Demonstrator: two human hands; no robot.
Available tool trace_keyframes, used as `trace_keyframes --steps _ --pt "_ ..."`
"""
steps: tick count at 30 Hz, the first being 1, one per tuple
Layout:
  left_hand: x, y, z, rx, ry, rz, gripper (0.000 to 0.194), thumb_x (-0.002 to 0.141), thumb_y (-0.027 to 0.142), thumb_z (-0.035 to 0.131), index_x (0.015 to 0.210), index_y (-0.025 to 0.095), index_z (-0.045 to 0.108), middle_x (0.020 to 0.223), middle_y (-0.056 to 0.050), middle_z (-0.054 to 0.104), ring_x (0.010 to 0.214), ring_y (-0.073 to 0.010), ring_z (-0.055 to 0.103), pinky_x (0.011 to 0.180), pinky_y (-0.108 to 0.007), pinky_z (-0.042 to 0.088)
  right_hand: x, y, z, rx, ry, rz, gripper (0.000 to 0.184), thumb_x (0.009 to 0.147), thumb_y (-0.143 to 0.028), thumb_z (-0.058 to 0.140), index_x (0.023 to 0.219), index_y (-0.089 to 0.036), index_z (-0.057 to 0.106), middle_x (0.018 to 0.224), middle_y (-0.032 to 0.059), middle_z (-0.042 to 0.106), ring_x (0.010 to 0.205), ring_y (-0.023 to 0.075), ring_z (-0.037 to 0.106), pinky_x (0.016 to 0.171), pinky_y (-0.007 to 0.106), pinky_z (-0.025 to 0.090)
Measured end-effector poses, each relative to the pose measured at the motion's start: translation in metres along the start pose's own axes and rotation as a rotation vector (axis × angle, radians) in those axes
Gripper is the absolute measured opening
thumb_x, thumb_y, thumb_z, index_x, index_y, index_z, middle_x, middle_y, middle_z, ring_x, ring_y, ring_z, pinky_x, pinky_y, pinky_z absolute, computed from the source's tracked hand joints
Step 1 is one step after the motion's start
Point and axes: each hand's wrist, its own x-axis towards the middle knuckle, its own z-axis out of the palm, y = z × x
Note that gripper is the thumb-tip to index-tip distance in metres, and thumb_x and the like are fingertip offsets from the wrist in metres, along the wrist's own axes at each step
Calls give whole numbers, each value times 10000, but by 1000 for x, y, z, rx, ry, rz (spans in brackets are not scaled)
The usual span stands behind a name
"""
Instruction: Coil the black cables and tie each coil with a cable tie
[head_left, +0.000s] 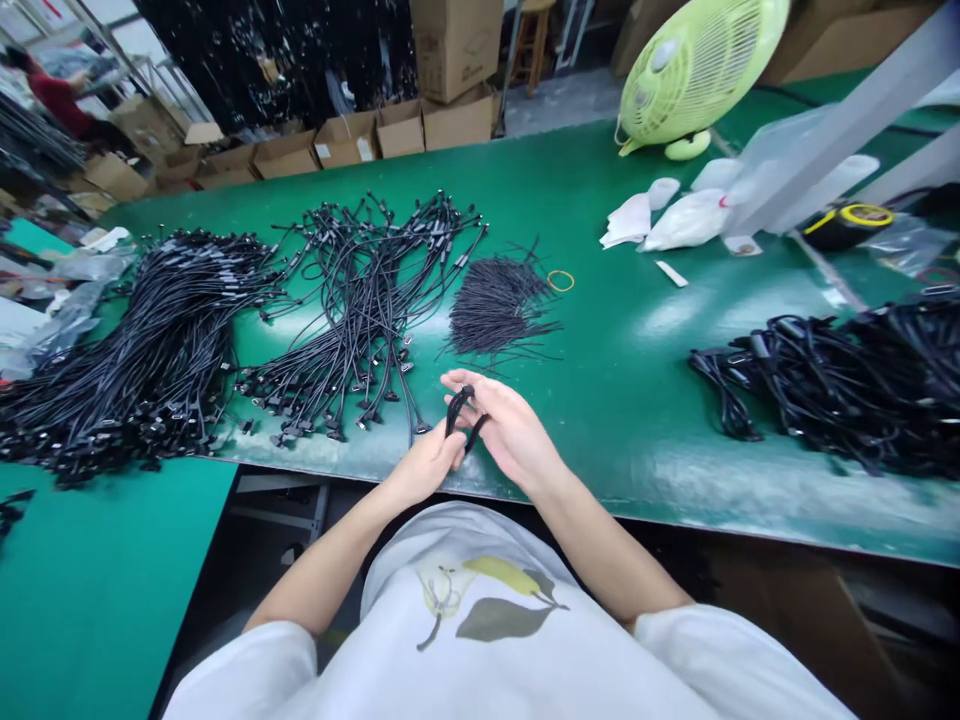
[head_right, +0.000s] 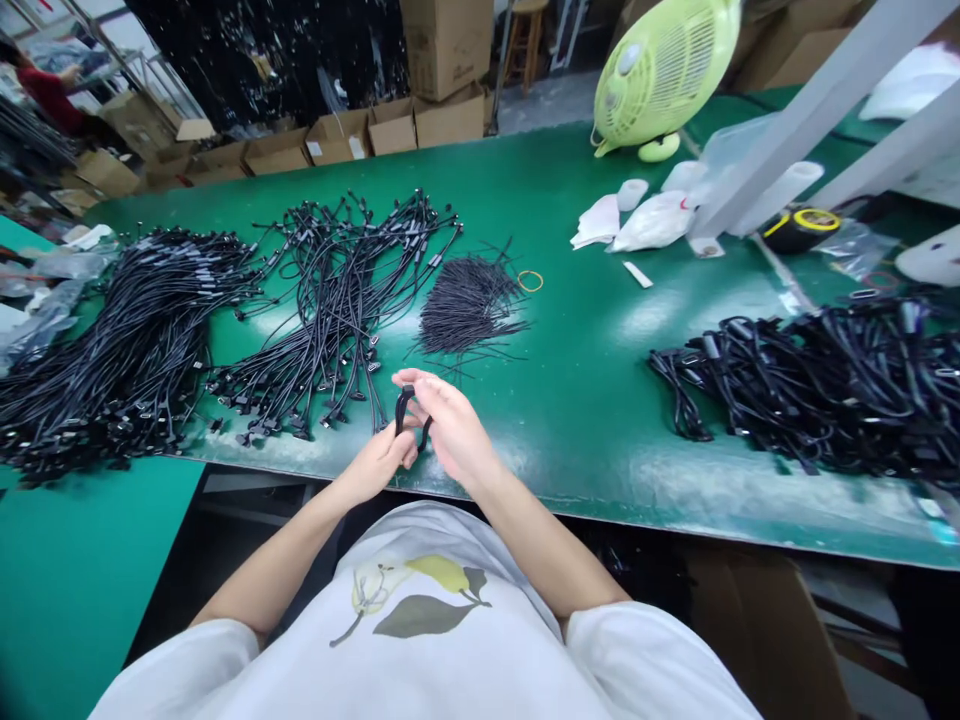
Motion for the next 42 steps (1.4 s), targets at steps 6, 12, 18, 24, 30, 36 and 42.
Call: trace_keyframes --steps 6,12,18,24,30,36,42 --pt "5 -3 5 46 -153 47 407 892 540 449 730 174 522 771 -38 529 764 -173 486 769 -319 411 0 11 11 -109 69 -229 336 758 -384 710 834 -232 421 747 -76 470 426 21 372 383 175 284" --pt "2 8 23 -354 -138 1 500 843 650 486 826 158 570 764 -54 562 789 -185 540 758 -329 450 4 -5 12 -116 -53 -238 210 887 -431 544 889 -228 491 641 -87 347 387 17 239 351 157 170" --pt "1 23 24 -650 -135 -227 451 774 595 632 742 175 470 515 101 258 443 -59 255 463 -213 304 13 -16 -8 -341 -136 -261 208 946 -422 419 904 -224 471 706 -53 466 464 58 423 456 205 397" --pt "5 9 1 -322 -80 -178 460 801 621 569 732 176 476 507 82 365 462 -77 357 504 -237 381 0 -35 -42 -1539 -491 -920 265 942 -324 478 1151 -199 583 1156 95 608 1142 238 507 1043 480 321" --pt "1 -5 2 -42 -234 -220 427 872 589 456 777 175 503 518 67 404 468 -93 386 514 -247 380 -10 -15 -58 -2064 -770 -875 223 947 -126 373 862 -153 577 773 51 565 701 169 462 620 312 314" --pt "4 3 0 119 -287 -133 373 934 491 379 791 180 527 709 -3 549 686 -138 506 712 -277 423 -11 -9 -65 -2049 -758 -903 217 946 -125 396 771 -167 519 739 41 527 658 159 413 553 324 169" --pt "11 -3 3 256 -220 -159 329 908 444 437 745 189 565 596 20 538 595 -137 483 650 -273 390 -4 -18 -65 -1961 -799 -605 182 946 -217 455 848 -141 588 806 67 598 734 171 510 616 292 315"
